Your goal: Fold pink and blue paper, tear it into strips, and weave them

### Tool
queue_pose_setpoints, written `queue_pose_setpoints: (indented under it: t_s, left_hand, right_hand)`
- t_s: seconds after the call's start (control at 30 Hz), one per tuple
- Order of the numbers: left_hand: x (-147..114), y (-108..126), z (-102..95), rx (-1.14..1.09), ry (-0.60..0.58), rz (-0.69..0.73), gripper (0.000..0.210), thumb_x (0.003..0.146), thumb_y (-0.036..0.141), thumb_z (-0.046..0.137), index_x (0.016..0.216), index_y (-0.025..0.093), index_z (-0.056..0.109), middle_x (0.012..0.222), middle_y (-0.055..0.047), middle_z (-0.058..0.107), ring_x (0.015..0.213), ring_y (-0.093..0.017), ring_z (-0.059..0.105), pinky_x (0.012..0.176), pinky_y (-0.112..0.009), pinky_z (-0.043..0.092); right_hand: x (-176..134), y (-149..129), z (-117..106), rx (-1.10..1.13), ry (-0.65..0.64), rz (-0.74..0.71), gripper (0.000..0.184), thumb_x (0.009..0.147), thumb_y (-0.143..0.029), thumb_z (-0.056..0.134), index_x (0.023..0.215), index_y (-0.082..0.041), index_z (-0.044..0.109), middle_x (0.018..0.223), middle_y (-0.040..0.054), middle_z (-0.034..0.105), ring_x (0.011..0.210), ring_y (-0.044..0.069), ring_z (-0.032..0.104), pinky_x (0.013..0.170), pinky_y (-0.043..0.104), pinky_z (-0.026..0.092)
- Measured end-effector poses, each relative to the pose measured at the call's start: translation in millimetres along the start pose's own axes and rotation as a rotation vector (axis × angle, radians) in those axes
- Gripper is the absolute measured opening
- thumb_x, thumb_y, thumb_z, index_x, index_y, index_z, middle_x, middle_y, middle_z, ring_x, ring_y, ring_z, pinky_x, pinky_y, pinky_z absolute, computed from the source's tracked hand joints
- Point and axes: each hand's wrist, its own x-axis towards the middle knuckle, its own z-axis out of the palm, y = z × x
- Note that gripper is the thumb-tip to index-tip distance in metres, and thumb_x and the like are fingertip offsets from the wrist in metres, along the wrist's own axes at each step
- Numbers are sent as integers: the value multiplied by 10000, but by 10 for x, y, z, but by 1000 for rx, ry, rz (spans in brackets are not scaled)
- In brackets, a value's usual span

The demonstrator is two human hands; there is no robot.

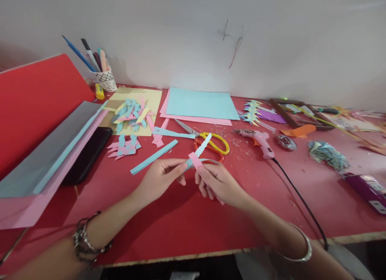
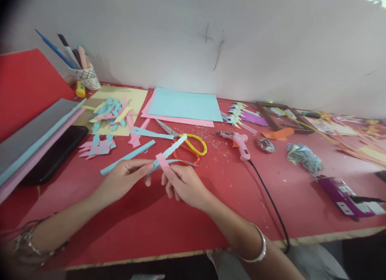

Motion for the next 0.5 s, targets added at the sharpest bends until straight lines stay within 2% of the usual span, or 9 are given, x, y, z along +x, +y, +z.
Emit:
queue_pose_setpoints:
  t_s: [0.2, 0.33, 0.5]
  left_hand:
    - [15, -32, 23, -108, -31, 28, 347, 743, 322, 465, 1025, 188, 615, 795, -22, 689, 728, -146, 624, 679, -248, 501]
    - [7, -4, -4, -60, -27, 32, 405, 735, 314, 466, 1110, 200, 567, 975, -46, 670, 889, -179, 609, 777, -280, 489]
    - [2, 14, -29, -22, 16, 6, 363, 739, 291, 485, 1079, 214, 588, 1124, -43, 609, 1054, -199, 538, 846, -280, 460]
  right_hand:
    - [-2, -13, -2, 14, -27, 8, 311, 845, -376, 300, 653, -170, 432, 430, -63, 457, 299, 21, 363, 294, 121, 269]
    - [-2, 12, 0, -57, -12, -50, 329, 853, -371, 298, 620, -173, 421, 412, -65, 438, 314, 18, 350, 331, 126, 282]
    - [-10, 33, -8, -107, -17, -86, 329, 861, -353, 309, 615, -174, 433, 411, -66, 430, 324, 22, 348, 361, 142, 296]
